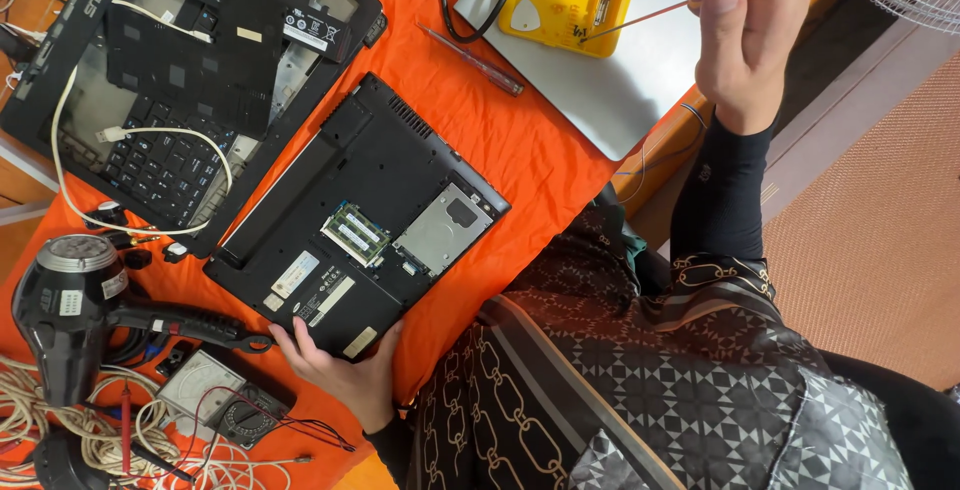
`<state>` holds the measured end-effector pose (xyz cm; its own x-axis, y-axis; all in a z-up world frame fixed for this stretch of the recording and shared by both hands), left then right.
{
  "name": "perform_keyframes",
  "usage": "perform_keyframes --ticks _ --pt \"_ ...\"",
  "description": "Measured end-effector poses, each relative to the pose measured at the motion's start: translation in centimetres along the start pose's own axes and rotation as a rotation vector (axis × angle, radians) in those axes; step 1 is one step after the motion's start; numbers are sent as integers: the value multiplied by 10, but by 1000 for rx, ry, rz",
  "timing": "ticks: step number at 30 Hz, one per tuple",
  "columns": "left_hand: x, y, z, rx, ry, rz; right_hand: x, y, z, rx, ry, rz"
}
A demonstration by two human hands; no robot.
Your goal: The recorder is disassembling and repairing a laptop on a cluttered workbench.
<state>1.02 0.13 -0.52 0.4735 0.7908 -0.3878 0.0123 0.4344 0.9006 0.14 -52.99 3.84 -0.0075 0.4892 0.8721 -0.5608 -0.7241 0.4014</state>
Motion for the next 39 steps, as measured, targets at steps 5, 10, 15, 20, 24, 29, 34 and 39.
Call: perform_keyframes --ticks 5,10,15,20,24,29,34,39 --pt "-1 1 1 2 23 -19 -3 3 1 -49 -2 8" --pt "-1 1 1 9 69 -35 -33 1 -7 -163 -90 94" --pt "2 -1 0 -10 52 -36 -46 -4 -5 -261 -74 56" --pt "3 -3 1 -28 56 -34 -61 -3 -4 -270 -114 129" --pt "4 -4 2 -20 85 -30 -73 -1 -5 -240 -129 185" --pt "-3 -1 6 -52 57 -37 -71 -7 -2 -296 -122 302" --pt "-8 4 9 -104 120 -14 -170 7 -15 -463 -199 530" --pt "-19 13 16 -131 94 -89 -199 10 1 -409 -82 646"
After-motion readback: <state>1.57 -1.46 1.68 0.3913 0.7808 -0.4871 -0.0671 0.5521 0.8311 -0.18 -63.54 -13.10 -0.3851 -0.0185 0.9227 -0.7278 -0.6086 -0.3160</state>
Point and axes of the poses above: each hand's wrist, its own z-axis towards the middle knuckle, its own y-axis out of the back of the hand, x = y × z, the point moved 1 cm from there along z, towards the middle knuckle, and after that the axes turned 15 degrees about -y, right-handed, at the moved point
